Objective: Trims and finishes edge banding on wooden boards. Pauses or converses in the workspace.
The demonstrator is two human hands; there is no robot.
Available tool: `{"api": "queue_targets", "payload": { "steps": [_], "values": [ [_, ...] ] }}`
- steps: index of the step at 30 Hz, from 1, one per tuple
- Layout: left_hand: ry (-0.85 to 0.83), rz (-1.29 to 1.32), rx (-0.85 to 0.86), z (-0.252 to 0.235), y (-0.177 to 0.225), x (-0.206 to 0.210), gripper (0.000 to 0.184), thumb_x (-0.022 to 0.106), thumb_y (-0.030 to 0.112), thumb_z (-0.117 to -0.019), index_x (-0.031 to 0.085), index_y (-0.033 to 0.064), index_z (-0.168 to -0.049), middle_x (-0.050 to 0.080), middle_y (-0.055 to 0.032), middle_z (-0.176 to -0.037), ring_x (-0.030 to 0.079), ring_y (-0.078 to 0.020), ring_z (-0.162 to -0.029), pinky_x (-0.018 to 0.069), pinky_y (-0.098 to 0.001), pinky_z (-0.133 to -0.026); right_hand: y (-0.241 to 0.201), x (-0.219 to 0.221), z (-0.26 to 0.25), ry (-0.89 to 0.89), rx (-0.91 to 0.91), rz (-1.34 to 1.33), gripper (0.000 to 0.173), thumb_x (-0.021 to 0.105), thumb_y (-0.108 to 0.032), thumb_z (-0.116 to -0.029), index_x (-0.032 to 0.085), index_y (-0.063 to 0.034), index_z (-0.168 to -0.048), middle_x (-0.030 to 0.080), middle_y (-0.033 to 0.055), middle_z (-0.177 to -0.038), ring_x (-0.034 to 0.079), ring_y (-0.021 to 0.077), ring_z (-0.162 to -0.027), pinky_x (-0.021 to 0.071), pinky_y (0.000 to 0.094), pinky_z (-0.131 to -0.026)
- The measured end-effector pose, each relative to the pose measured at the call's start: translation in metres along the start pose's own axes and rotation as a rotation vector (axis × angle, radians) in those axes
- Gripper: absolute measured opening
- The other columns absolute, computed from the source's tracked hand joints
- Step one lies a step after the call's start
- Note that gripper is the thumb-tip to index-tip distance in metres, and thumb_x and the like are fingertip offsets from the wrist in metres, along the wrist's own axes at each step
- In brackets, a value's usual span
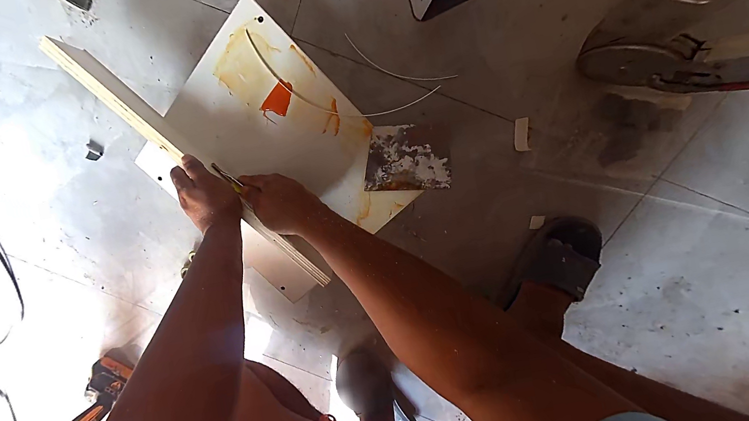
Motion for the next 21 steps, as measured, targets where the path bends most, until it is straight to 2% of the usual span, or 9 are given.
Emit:
{"api": "queue_targets", "payload": {
  "steps": [14,16,17,18,19,21],
  "values": [
    [0.015,-0.007,0.005,-0.001,-0.002,0.000,0.054,0.021,0.039,-0.1126,0.057,0.0056,-0.134,0.061,-0.0153,-0.139,0.055,-0.0245,-0.133,0.0419,-0.0497,-0.110,0.034,0.012,0.048,-0.038,0.135,-0.046,0.047,0.030,-0.028,-0.1146,0.047,-0.0143,-0.156,0.057,0.0111,-0.150,0.052,0.0264,-0.141,0.0401,0.0505,-0.116],
    [0.014,-0.002,0.001,-0.001,-0.002,0.000,0.054,0.021,0.039,-0.1128,0.057,0.0062,-0.135,0.060,-0.0152,-0.139,0.055,-0.0244,-0.133,0.0421,-0.0493,-0.110,0.041,0.015,0.059,-0.025,0.158,-0.065,0.046,0.031,-0.028,-0.1145,0.048,-0.0159,-0.156,0.062,0.0127,-0.143,0.057,0.0280,-0.134,0.0440,0.0523,-0.111],
    [0.018,-0.002,0.004,-0.002,-0.003,0.001,0.054,0.021,0.040,-0.1128,0.057,0.0062,-0.134,0.061,-0.0151,-0.139,0.055,-0.0242,-0.133,0.0423,-0.0489,-0.110,0.045,0.017,0.065,0.001,0.158,-0.066,0.046,0.032,-0.028,-0.1144,0.050,-0.0157,-0.155,0.066,0.0149,-0.136,0.062,0.0304,-0.127,0.0480,0.0540,-0.105],
    [0.020,-0.001,0.007,-0.002,-0.003,0.001,0.054,0.021,0.040,-0.1129,0.057,0.0058,-0.134,0.061,-0.0151,-0.138,0.056,-0.0241,-0.132,0.0423,-0.0485,-0.109,0.047,0.019,0.073,0.052,0.141,-0.068,0.044,0.034,-0.027,-0.1142,0.053,-0.0132,-0.151,0.070,0.0186,-0.125,0.067,0.0340,-0.114,0.0524,0.0564,-0.094],
    [0.019,-0.004,0.010,-0.001,-0.003,0.001,0.054,0.021,0.040,-0.1129,0.057,0.0052,-0.133,0.061,-0.0153,-0.137,0.056,-0.0242,-0.132,0.0420,-0.0482,-0.109,0.051,0.021,0.079,0.066,0.140,-0.072,0.043,0.035,-0.026,-0.1141,0.054,-0.0121,-0.150,0.070,0.0198,-0.121,0.068,0.0354,-0.109,0.0533,0.0570,-0.091],
    [0.022,-0.012,0.018,0.000,-0.001,0.000,0.054,0.021,0.039,-0.1130,0.058,0.0046,-0.131,0.062,-0.0153,-0.136,0.056,-0.0239,-0.131,0.0420,-0.0479,-0.109,0.058,0.023,0.087,0.040,0.148,-0.077,0.044,0.035,-0.026,-0.1141,0.052,-0.0119,-0.152,0.070,0.0196,-0.124,0.067,0.0346,-0.113,0.0519,0.0559,-0.095]
  ]
}}
Point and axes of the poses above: each hand's wrist, its own z-axis away from the middle knuckle, its own x-axis out of the palm, y = z × x, the point moved 7 cm from there along -z, towards the middle knuckle
